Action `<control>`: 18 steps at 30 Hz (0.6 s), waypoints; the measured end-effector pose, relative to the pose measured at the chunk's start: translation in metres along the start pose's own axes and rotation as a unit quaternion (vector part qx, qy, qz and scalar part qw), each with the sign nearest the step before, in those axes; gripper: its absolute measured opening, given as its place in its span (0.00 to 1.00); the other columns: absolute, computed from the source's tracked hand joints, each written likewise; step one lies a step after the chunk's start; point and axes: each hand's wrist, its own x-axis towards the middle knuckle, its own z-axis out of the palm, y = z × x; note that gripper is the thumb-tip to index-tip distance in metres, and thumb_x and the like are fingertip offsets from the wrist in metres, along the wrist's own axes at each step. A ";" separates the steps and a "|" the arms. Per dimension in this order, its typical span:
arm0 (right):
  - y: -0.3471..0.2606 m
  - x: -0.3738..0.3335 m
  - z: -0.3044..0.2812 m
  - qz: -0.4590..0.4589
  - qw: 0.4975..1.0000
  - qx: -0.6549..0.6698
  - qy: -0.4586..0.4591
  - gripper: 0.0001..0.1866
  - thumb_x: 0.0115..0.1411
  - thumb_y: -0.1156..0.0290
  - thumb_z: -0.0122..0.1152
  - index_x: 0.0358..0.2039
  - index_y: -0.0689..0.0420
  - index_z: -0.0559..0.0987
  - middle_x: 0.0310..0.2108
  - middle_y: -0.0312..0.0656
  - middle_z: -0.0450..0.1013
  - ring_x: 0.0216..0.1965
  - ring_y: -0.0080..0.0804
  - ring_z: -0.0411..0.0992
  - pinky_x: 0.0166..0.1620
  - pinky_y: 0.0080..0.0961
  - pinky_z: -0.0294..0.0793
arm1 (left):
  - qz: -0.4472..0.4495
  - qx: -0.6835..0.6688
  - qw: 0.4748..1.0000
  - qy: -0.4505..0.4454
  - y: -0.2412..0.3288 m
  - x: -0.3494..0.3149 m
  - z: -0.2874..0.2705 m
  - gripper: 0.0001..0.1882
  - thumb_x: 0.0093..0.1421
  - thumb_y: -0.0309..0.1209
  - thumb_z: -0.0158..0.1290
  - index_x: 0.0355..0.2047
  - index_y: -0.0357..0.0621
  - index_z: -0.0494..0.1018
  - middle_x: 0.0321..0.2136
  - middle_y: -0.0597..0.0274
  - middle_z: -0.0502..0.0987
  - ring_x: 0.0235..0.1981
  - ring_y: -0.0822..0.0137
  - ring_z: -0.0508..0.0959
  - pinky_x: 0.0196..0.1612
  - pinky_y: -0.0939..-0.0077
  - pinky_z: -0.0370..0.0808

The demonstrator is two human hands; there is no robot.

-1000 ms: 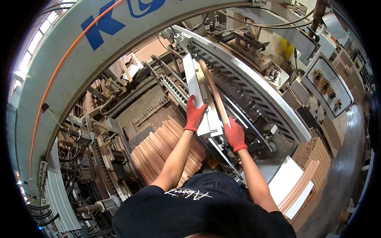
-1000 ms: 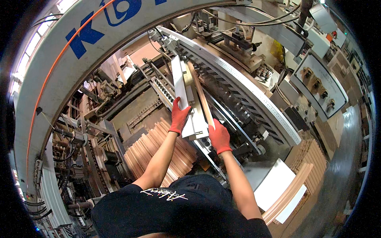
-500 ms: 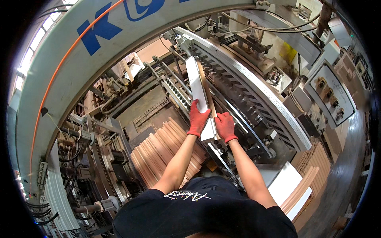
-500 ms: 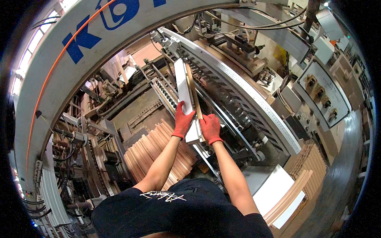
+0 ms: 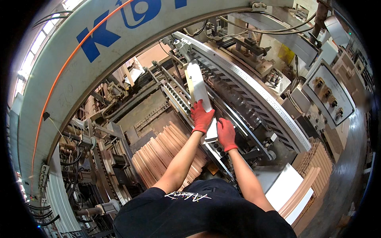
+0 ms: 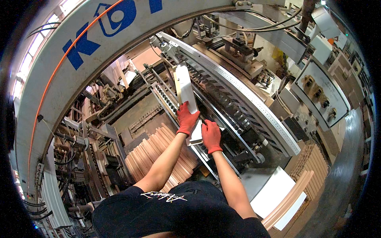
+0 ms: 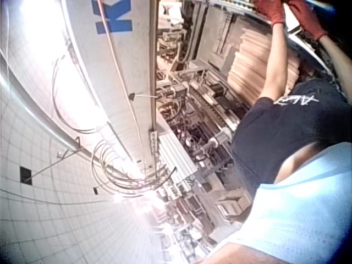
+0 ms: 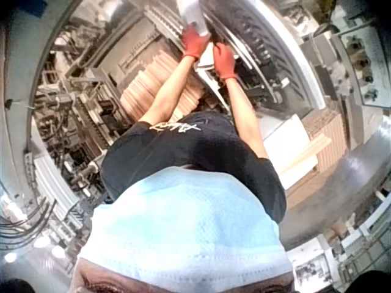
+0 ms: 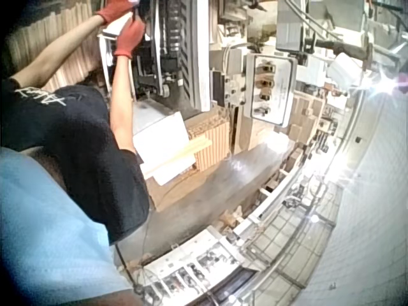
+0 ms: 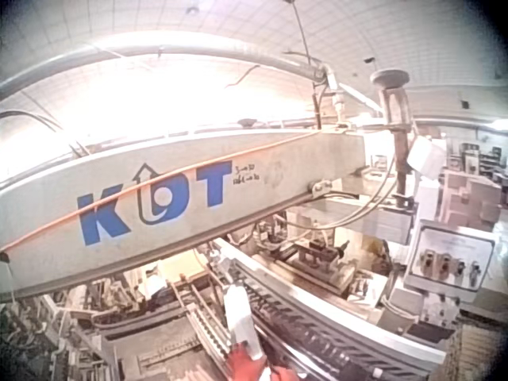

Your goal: The person picks up curved wooden slats, inserts them into an industrial wood-shaping machine, and operates the machine's control levers by hand before removing each slat.

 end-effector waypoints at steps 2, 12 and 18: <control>-0.019 -0.020 -0.014 0.046 0.998 -0.005 0.033 0.15 0.65 0.60 0.56 0.45 0.56 0.77 0.36 0.48 0.75 0.42 0.50 0.73 0.44 0.44 0.72 | -0.030 -0.030 0.999 -0.008 -0.003 -0.001 0.003 0.43 0.47 0.44 0.64 0.64 0.53 0.62 0.64 0.44 0.61 0.64 0.30 0.57 0.67 0.43 0.53; -0.030 -0.041 -0.028 0.149 0.977 -0.079 -0.132 0.28 0.58 0.42 0.58 0.39 0.57 0.76 0.38 0.51 0.75 0.42 0.54 0.74 0.43 0.46 0.73 | -0.168 -0.467 0.863 -0.097 -0.078 0.043 0.015 0.33 0.55 0.41 0.66 0.54 0.31 0.70 0.46 0.54 0.79 0.43 0.63 0.78 0.49 0.68 0.74; -0.005 -0.029 -0.013 0.304 0.886 0.351 -0.010 0.15 0.60 0.59 0.68 0.31 0.58 0.77 0.25 0.33 0.71 0.24 0.24 0.69 0.28 0.22 0.68 | -0.181 -0.502 0.845 -0.035 -0.073 0.062 0.051 0.36 0.56 0.42 0.66 0.56 0.30 0.64 0.50 0.51 0.75 0.49 0.60 0.75 0.54 0.67 0.70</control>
